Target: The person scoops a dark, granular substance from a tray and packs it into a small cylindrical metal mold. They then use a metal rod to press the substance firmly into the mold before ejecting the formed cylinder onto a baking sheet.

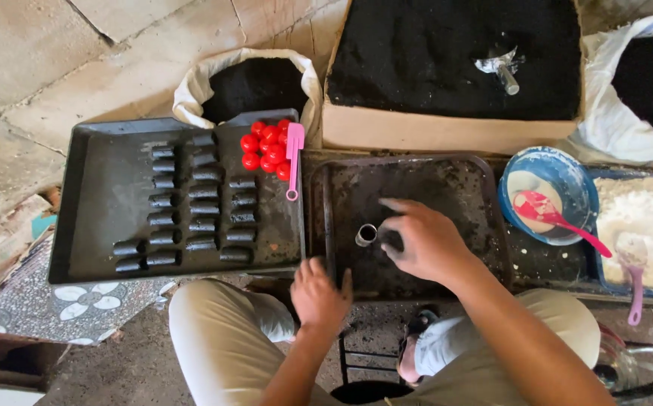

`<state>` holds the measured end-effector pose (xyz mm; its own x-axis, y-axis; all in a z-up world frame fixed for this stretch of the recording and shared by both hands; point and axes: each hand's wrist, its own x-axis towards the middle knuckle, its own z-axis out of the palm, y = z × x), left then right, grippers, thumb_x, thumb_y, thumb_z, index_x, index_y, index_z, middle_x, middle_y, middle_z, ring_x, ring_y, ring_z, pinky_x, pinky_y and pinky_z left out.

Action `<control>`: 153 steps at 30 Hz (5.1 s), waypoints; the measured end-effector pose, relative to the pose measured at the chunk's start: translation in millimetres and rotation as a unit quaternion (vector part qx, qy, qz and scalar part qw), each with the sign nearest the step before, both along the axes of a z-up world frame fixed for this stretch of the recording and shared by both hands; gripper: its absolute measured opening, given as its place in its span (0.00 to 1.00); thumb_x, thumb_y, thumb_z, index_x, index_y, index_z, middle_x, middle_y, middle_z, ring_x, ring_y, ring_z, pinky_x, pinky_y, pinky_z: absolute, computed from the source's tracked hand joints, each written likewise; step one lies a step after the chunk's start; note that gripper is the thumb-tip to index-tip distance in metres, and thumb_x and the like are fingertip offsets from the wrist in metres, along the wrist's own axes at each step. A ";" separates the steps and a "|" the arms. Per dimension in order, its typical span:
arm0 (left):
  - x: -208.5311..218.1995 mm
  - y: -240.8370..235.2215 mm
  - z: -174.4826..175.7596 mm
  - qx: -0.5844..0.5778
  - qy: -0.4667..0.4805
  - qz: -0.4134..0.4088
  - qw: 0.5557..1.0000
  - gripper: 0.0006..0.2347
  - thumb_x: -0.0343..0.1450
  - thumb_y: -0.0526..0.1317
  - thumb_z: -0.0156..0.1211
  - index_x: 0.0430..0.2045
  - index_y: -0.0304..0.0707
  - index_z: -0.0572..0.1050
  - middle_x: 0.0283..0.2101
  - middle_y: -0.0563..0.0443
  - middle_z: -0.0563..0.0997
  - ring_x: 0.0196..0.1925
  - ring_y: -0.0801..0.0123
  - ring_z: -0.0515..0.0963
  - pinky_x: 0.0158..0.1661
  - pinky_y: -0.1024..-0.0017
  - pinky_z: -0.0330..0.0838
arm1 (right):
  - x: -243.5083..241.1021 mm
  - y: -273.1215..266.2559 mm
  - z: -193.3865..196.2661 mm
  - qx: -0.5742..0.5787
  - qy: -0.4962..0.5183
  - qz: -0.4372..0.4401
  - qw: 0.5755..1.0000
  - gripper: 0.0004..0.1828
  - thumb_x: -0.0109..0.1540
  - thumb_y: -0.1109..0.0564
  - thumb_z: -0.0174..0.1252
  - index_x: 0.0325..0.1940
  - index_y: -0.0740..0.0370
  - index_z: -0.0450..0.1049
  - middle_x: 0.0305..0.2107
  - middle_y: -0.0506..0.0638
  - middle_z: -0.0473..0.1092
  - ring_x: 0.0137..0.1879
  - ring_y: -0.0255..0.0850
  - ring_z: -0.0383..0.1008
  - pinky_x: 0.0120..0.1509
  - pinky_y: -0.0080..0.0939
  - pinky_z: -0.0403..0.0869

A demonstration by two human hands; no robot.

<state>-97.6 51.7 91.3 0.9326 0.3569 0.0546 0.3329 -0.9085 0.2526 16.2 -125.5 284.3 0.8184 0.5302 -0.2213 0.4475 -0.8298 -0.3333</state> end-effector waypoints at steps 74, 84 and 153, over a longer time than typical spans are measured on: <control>109.8 -64.2 -87.3 -0.434 -0.320 -0.061 0.840 0.06 0.63 0.36 0.66 0.17 0.40 0.74 0.14 0.44 0.76 0.18 0.51 0.80 0.25 0.67 0.74 | 26.9 36.5 -56.7 0.699 0.073 -0.003 0.712 0.35 0.70 0.62 0.52 0.07 0.55 0.56 0.05 0.45 0.47 0.11 0.32 0.44 0.18 0.28 0.55; 112.1 -63.6 -121.3 -0.439 -0.341 -0.098 0.826 0.07 0.58 0.41 0.65 0.19 0.41 0.72 0.14 0.44 0.71 0.16 0.51 0.74 0.23 0.65 0.71 | 31.6 44.0 -114.9 0.676 0.055 -0.049 0.734 0.37 0.70 0.55 0.55 0.05 0.55 0.56 0.02 0.44 0.50 0.09 0.30 0.48 0.17 0.28 0.52; 107.7 -59.5 -114.4 -0.461 -0.329 -0.090 0.819 0.06 0.58 0.43 0.65 0.18 0.44 0.76 0.14 0.47 0.77 0.20 0.49 0.81 0.26 0.63 0.75 | 26.9 41.5 -87.8 0.695 0.073 -0.083 0.710 0.36 0.70 0.61 0.53 0.06 0.55 0.55 0.05 0.44 0.46 0.11 0.31 0.44 0.19 0.28 0.54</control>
<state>10.1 -7.8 -23.1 0.8518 0.3890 0.3510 -0.2695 -0.2492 0.9302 43.1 -84.0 196.5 0.9172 0.2188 0.3330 0.2580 0.3107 -0.9148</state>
